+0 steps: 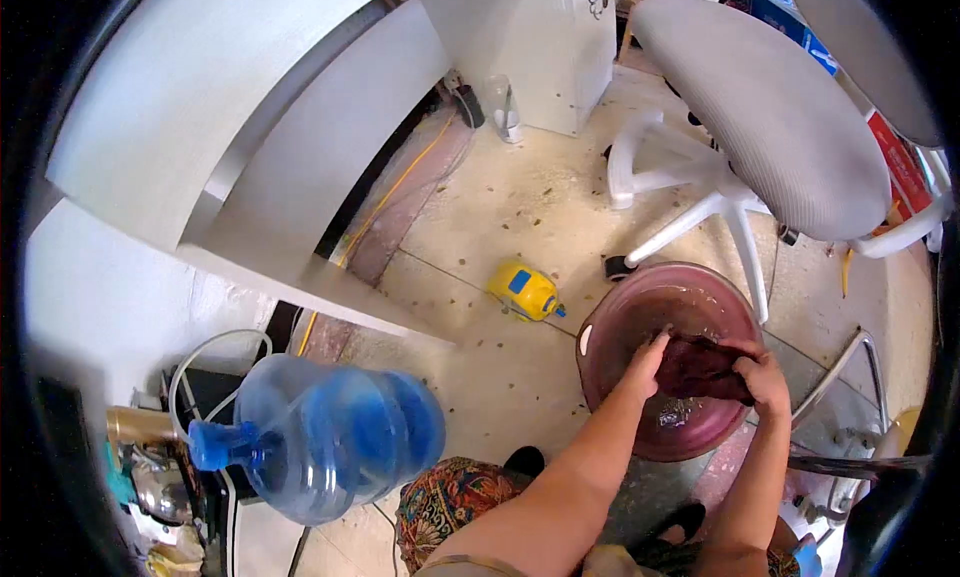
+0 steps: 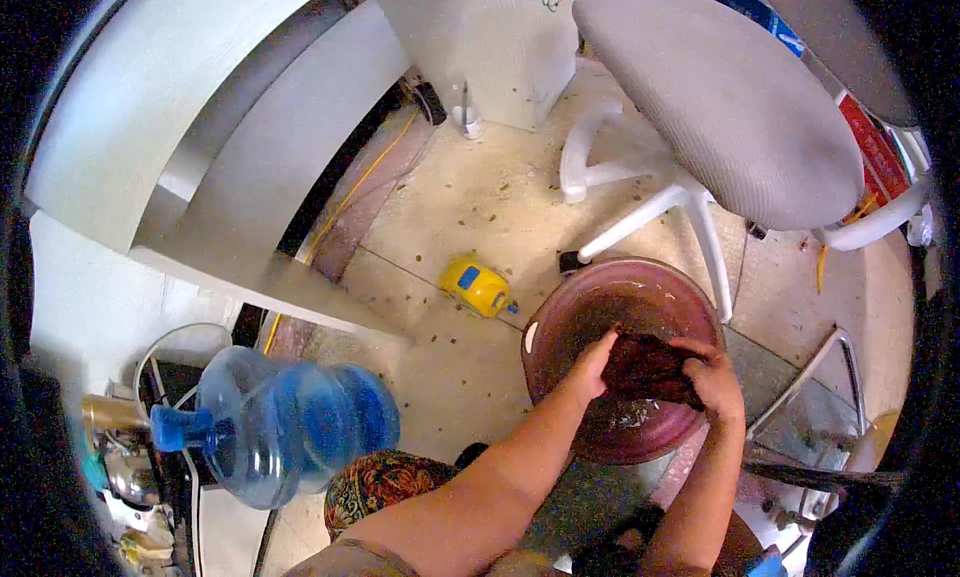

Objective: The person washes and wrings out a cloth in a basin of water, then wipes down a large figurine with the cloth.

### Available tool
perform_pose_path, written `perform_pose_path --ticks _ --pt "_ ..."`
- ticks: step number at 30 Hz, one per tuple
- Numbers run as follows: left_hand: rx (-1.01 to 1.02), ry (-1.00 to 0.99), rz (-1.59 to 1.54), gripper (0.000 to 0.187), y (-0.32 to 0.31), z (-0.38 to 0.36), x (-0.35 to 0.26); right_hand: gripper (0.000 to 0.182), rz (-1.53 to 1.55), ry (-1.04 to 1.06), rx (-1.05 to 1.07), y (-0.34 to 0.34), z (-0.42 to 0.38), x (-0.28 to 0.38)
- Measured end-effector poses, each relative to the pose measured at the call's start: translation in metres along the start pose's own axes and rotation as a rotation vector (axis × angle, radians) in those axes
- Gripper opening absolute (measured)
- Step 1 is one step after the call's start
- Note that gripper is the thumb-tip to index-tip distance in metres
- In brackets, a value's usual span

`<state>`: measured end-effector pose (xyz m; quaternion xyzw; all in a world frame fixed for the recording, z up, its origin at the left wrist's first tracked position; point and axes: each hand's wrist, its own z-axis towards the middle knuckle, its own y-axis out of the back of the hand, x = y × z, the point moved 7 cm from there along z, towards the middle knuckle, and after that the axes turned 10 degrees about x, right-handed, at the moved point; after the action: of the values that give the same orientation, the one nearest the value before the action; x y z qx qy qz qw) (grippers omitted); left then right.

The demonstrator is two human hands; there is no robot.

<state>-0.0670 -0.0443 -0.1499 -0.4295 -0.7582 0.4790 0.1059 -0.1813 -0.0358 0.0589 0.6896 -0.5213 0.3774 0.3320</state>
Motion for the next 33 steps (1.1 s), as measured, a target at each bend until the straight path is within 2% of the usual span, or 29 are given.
perform_pose_path --ticks 1,2,4,5,6,7,8,10,12,14,15,18,19,21,22,24,26,28,30,32,33 --pt "-0.132 -0.073 0.184 0.052 0.001 -0.012 -0.014 0.039 -0.091 0.007 -0.035 0.008 0.005 -0.012" --pt "-0.137 -0.078 0.187 0.052 -0.005 -0.018 -0.018 0.038 -0.182 0.014 -0.075 0.016 0.009 -0.025" --pt "-0.443 -0.420 0.832 0.053 -0.014 -0.044 -0.059 0.038 -0.199 0.008 -0.041 0.023 0.023 -0.057" --pt "-0.449 -0.420 0.834 0.053 -0.018 -0.049 -0.064 0.038 -0.220 -0.005 -0.010 0.025 0.028 -0.070" --pt "-0.531 -0.466 0.987 0.052 -0.024 -0.059 -0.075 0.038 -0.218 -0.006 -0.004 0.027 0.031 -0.077" --pt "-0.613 -0.509 1.140 0.052 -0.029 -0.067 -0.082 0.040 -0.304 -0.010 -0.001 0.028 0.033 -0.082" --pt "-0.620 -0.509 1.141 0.052 -0.024 -0.064 -0.081 0.042 -0.391 -0.010 0.002 0.028 0.034 -0.084" --pt "-0.797 -0.664 1.252 0.049 -0.015 -0.070 -0.087 0.041 -0.315 -0.087 0.012 0.023 0.031 -0.076" --pt "-0.791 -0.663 1.264 0.049 -0.027 -0.087 -0.096 0.040 -0.233 -0.170 0.019 0.018 0.026 -0.072" --pt "-0.839 -0.732 1.297 0.047 -0.029 -0.093 -0.102 0.042 0.032 -0.086 -0.020 0.017 0.024 -0.066" --pt "-0.832 -0.871 1.322 0.046 -0.033 -0.097 -0.107 0.041 0.025 -0.018 -0.010 0.020 0.028 -0.065" --pt "-0.720 -0.816 1.317 0.046 -0.031 -0.096 -0.110 0.032 0.189 -0.031 -0.117 0.032 0.025 -0.067" --pt "-0.722 -0.809 1.319 0.046 -0.038 -0.102 -0.113 0.030 0.071 0.012 -0.113 0.042 0.039 -0.078" --pt "-0.679 -0.611 1.286 0.047 -0.045 -0.102 -0.113 0.026 0.085 0.038 -0.127 0.050 0.043 -0.088" --pt "-0.681 -0.603 1.288 0.047 -0.048 -0.103 -0.116 0.023 0.095 0.067 -0.141 0.051 0.042 -0.081" --pt "-0.535 -0.722 1.215 0.048 -0.060 -0.100 -0.124 0.021 0.095 0.075 -0.214 0.051 0.036 -0.068" --pt "-0.489 -0.742 1.209 0.046 -0.061 -0.094 -0.130 0.019 0.009 0.211 -0.218 0.054 0.032 -0.046" --pt "-0.471 -0.752 1.463 0.045 -0.080 -0.100 -0.137 0.021 -0.014 0.187 -0.252 0.053 0.028 -0.034" --pt "-0.436 -0.713 1.504 0.043 -0.072 -0.089 -0.138 0.025 -0.381 0.082 -0.463 0.061 0.015 -0.014" --pt "-0.465 -0.542 1.630 0.042 -0.081 -0.093 -0.137 0.026 -0.630 0.088 -0.522 0.059 0.018 -0.011" --pt "-0.475 -0.551 1.650 0.040 -0.069 -0.085 -0.135 0.024 -0.641 0.081 -0.500 0.055 0.021 -0.014"
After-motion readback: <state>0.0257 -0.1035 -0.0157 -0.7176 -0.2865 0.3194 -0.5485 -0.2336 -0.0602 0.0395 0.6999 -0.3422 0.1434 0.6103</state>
